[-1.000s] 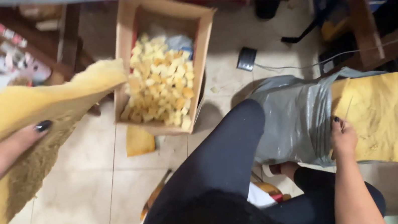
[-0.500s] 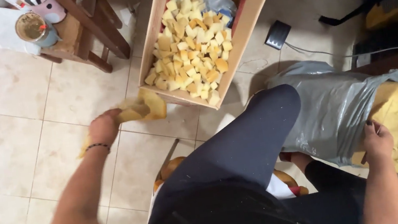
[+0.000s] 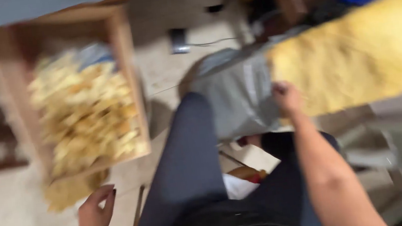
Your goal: A person uses a knife to cut a large block of yellow foam into smaller, uniform pieces on a work surface.
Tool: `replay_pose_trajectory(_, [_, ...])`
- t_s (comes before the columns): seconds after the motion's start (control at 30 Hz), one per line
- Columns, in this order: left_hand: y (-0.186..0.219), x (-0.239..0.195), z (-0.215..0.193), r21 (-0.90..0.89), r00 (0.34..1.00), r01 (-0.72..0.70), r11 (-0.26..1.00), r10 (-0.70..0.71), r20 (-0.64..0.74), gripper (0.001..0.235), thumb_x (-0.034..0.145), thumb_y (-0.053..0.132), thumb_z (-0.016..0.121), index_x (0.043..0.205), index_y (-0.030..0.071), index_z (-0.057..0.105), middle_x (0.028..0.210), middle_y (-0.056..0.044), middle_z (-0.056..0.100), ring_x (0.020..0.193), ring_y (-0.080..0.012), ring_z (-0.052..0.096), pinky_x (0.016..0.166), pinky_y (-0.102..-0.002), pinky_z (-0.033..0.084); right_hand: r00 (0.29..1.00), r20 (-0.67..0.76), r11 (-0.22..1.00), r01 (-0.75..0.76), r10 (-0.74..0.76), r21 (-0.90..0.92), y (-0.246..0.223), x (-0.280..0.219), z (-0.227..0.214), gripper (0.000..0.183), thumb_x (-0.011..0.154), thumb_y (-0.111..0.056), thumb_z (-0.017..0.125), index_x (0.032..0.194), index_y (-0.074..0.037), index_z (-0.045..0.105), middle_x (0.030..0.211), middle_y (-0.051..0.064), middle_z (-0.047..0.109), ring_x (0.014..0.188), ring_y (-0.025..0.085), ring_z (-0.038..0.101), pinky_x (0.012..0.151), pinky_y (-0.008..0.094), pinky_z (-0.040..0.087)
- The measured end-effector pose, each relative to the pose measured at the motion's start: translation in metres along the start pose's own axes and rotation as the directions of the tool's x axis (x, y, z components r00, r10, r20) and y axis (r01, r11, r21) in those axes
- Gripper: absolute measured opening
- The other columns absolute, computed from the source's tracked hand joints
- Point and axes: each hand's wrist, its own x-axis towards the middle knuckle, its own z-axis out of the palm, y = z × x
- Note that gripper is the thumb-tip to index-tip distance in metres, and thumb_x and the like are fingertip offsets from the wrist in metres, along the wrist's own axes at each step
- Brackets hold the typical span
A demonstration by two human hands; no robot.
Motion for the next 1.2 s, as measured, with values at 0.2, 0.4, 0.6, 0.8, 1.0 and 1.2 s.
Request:
replay_pose_trajectory(0.2, [0.201, 0.089, -0.007, -0.143, 0.872, -0.477, 0.867, 0.487, 0.041, 0.026, 0.100, 0.019, 0.058, 0.118, 0.008, 0.074, 0.117, -0.006, 0.077, 0.103, -0.0176, 0.073, 0.098, -0.031, 0.053, 0.951, -0.303, 0.963, 0.141, -0.067, 0.229, -0.041, -0.048, 0.034, 0.030, 0.079, 0.003, 0.060, 0.098, -0.012, 0.076, 0.100, 0.006, 0.076, 0.096, 0.028, 0.070, 0.089, 0.037, 0.052])
replay_pose_trajectory(0.4, [0.391, 0.147, 0.074, -0.204, 0.627, -0.730, 0.652, 0.758, 0.178, 0.031, 0.095, 0.008, 0.061, 0.122, 0.020, 0.074, 0.110, -0.008, 0.077, 0.107, -0.0296, 0.070, 0.091, -0.045, 0.057, 0.968, -0.110, 0.964, -0.205, 0.226, 0.171, -0.116, -0.091, 0.035, 0.013, 0.088, -0.023, 0.070, 0.096, -0.012, 0.071, 0.090, 0.016, 0.075, 0.093, 0.040, 0.073, 0.087, 0.053, 0.058])
replay_pose_trajectory(0.6, [0.450, 0.234, 0.216, 0.053, 0.436, -0.886, 0.461, 0.788, 0.435, 0.035, 0.098, 0.013, 0.056, 0.131, 0.012, 0.068, 0.125, -0.015, 0.070, 0.116, -0.0380, 0.067, 0.103, -0.050, 0.051, 0.993, -0.043, 0.952, -0.090, 0.107, 0.292, -0.118, -0.092, 0.064, 0.008, 0.085, -0.023, 0.069, 0.084, -0.018, 0.062, 0.078, 0.007, 0.070, 0.086, 0.033, 0.074, 0.078, 0.046, 0.059])
replay_pose_trajectory(0.8, [0.459, 0.300, 0.273, 0.410, 0.697, -0.706, 0.577, 0.465, 0.546, 0.037, 0.089, 0.032, 0.062, 0.119, 0.011, 0.067, 0.118, -0.013, 0.069, 0.115, -0.0404, 0.065, 0.099, -0.056, 0.052, 0.994, 0.038, 0.911, 0.077, -0.101, 0.406, -0.131, -0.105, 0.086, 0.011, 0.082, -0.018, 0.070, 0.083, -0.013, 0.060, 0.076, 0.012, 0.068, 0.085, 0.038, 0.072, 0.076, 0.051, 0.057])
replay_pose_trajectory(1.0, [0.449, 0.294, 0.251, 0.403, 0.738, -0.460, 0.791, 0.089, 0.669, 0.063, 0.080, 0.026, 0.071, 0.136, 0.003, 0.052, 0.136, -0.024, 0.062, 0.128, -0.0429, 0.059, 0.106, -0.058, 0.048, 0.959, 0.184, 0.796, 0.064, -0.217, 0.602, -0.175, -0.107, 0.030, 0.010, 0.087, -0.013, 0.059, 0.093, -0.006, 0.064, 0.089, 0.024, 0.071, 0.094, 0.047, 0.069, 0.076, 0.055, 0.056])
replay_pose_trajectory(1.2, [0.389, 0.321, 0.245, 0.426, 0.766, -0.425, 0.799, 0.067, 0.639, 0.062, 0.086, 0.016, 0.065, 0.145, 0.018, 0.048, 0.135, -0.022, 0.065, 0.127, -0.0435, 0.061, 0.104, -0.059, 0.051, 0.887, 0.429, 0.970, 0.071, -0.168, 0.234, -0.170, -0.158, -0.070, 0.022, 0.089, -0.015, 0.064, 0.109, -0.016, 0.075, 0.097, 0.015, 0.076, 0.098, 0.039, 0.073, 0.078, 0.051, 0.061])
